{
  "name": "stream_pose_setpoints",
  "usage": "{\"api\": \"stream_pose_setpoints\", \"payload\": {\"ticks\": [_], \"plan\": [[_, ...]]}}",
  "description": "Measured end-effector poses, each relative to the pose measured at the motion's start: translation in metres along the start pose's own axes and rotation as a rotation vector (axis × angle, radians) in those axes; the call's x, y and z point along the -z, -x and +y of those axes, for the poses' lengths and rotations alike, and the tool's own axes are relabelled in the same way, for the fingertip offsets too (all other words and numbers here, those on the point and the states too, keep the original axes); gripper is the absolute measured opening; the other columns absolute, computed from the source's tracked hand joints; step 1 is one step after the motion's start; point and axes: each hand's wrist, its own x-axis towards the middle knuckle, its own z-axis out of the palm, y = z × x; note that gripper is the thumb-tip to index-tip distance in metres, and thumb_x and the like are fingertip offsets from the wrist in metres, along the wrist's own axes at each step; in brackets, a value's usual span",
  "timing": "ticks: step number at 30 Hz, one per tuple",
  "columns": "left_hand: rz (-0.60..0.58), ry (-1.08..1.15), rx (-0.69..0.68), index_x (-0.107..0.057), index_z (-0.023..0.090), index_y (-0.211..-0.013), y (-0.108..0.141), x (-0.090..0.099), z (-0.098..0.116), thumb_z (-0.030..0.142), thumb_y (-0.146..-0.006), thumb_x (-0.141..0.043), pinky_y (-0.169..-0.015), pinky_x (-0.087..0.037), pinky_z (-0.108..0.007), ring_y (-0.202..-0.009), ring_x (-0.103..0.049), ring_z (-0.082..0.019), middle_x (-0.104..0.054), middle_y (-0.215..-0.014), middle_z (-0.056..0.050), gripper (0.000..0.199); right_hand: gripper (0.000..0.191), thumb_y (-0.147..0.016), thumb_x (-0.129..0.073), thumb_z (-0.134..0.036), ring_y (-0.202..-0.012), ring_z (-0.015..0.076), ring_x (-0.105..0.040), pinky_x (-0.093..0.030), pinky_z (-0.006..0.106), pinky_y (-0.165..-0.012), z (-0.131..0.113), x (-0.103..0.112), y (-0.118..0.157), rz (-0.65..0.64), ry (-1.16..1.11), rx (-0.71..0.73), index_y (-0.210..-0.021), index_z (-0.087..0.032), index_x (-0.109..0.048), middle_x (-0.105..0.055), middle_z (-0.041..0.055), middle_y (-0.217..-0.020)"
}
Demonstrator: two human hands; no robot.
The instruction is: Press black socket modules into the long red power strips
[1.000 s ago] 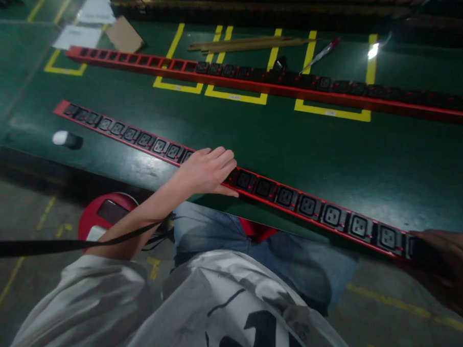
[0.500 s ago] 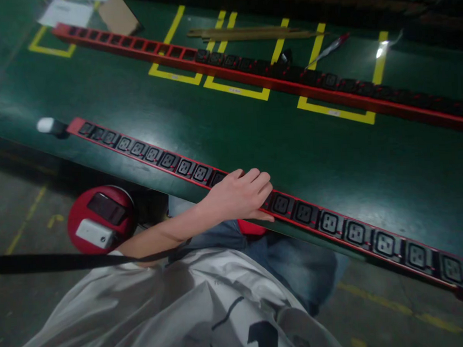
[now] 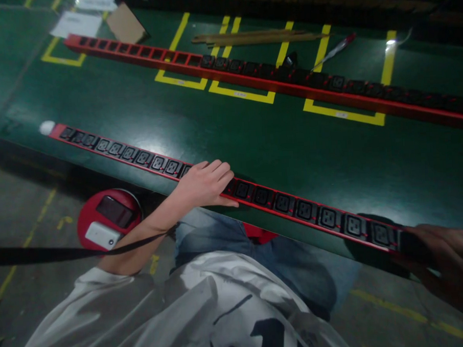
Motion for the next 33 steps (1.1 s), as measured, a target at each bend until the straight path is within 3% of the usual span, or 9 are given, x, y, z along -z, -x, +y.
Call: {"api": "stream_pose_setpoints", "payload": {"ticks": [3,7,11,13,16,21,25,28,33], "plan": [[-0.02,0.0,0.017,-0.07,0.015,-0.098,0.011,-0.005,-0.021,0.078,-0.092,-0.06,-0.069,-0.042,-0.035,-0.088,-0.064,-0.025,-0.071,-0.098,-0.011,0.064,0.031,-0.089,-0.061,-0.062,-0.074,0.0379,-0.07,-0.056,0.052,-0.06,-0.025,-0.005,-0.027,-0.039,-0.085,0.144,-0.113,-0.044,-0.068,-0.074,0.0178,-0.09],[-0.068,0.03,0.064,-0.071,0.016,-0.1,0.024,-0.008,-0.049,0.077,-0.091,-0.062,-0.071,-0.045,-0.036,-0.09,-0.064,-0.025,-0.072,-0.1,-0.011,0.063,0.03,-0.091,-0.061,-0.056,-0.08,0.0394,-0.07,-0.057,0.054,-0.067,-0.048,-0.017,-0.054,-0.057,-0.039,0.175,-0.111,-0.037,-0.072,-0.073,0.0189,-0.094],[-0.126,0.072,0.084,-0.069,0.015,-0.105,0.041,0.002,-0.073,0.073,-0.095,-0.06,-0.075,-0.047,-0.036,-0.091,-0.064,-0.024,-0.073,-0.105,-0.012,0.06,0.036,-0.098,-0.057,-0.046,-0.089,0.0394,-0.068,-0.058,0.052,-0.078,-0.074,-0.018,-0.076,-0.117,0.065,0.247,-0.116,-0.017,-0.072,-0.072,0.0235,-0.104],[-0.102,0.088,0.109,-0.069,0.017,-0.102,0.054,0.007,-0.082,0.076,-0.095,-0.057,-0.073,-0.046,-0.036,-0.087,-0.062,-0.024,-0.073,-0.098,-0.011,0.061,0.045,-0.1,-0.056,-0.048,-0.091,0.0395,-0.066,-0.057,0.052,-0.08,-0.089,-0.017,-0.085,-0.163,0.084,0.237,-0.117,-0.008,-0.07,-0.071,0.0259,-0.106],[-0.115,0.067,0.184,-0.067,0.024,-0.105,0.076,0.009,-0.092,0.073,-0.099,-0.05,-0.074,-0.047,-0.036,-0.091,-0.062,-0.026,-0.073,-0.1,-0.007,0.051,0.055,-0.101,-0.055,-0.055,-0.101,0.0387,-0.063,-0.053,0.05,-0.088,-0.108,-0.024,-0.095,-0.226,0.072,0.195,-0.123,-0.006,-0.067,-0.069,0.0261,-0.116],[-0.132,0.139,0.296,-0.066,0.031,-0.101,0.088,0.011,-0.093,0.068,-0.093,-0.058,-0.077,-0.047,-0.041,-0.093,-0.063,-0.031,-0.073,-0.097,-0.004,0.039,0.054,-0.099,-0.055,-0.057,-0.1,0.0369,-0.06,-0.048,0.047,-0.084,-0.12,-0.033,-0.099,-0.237,0.077,0.142,-0.123,-0.011,-0.067,-0.07,0.0218,-0.115],[-0.178,0.141,0.173,-0.063,0.03,-0.11,0.07,0.016,-0.084,0.072,-0.096,-0.049,-0.079,-0.049,-0.043,-0.094,-0.063,-0.032,-0.073,-0.107,-0.007,0.047,0.056,-0.095,-0.06,-0.057,-0.103,0.0371,-0.059,-0.046,0.046,-0.085,-0.122,-0.027,-0.103,-0.261,0.061,0.134,-0.13,-0.013,-0.065,-0.069,0.0208,-0.121],[-0.182,0.065,0.074,-0.063,0.024,-0.107,0.056,0.015,-0.076,0.072,-0.101,-0.043,-0.076,-0.048,-0.041,-0.087,-0.062,-0.029,-0.072,-0.098,-0.009,0.052,0.054,-0.096,-0.061,-0.053,-0.105,0.037,-0.06,-0.046,0.045,-0.085,-0.123,-0.025,-0.107,-0.271,0.053,0.149,-0.132,-0.012,-0.063,-0.07,0.0208,-0.123],[-0.128,-0.036,0.056,-0.064,0.023,-0.103,0.05,0.0,-0.081,0.072,-0.102,-0.042,-0.072,-0.045,-0.035,-0.082,-0.059,-0.024,-0.069,-0.089,-0.006,0.054,0.045,-0.098,-0.06,-0.047,-0.103,0.0357,-0.062,-0.047,0.044,-0.084,-0.127,-0.029,-0.11,-0.261,0.038,0.089,-0.126,-0.013,-0.065,-0.071,0.0199,-0.116]]}}
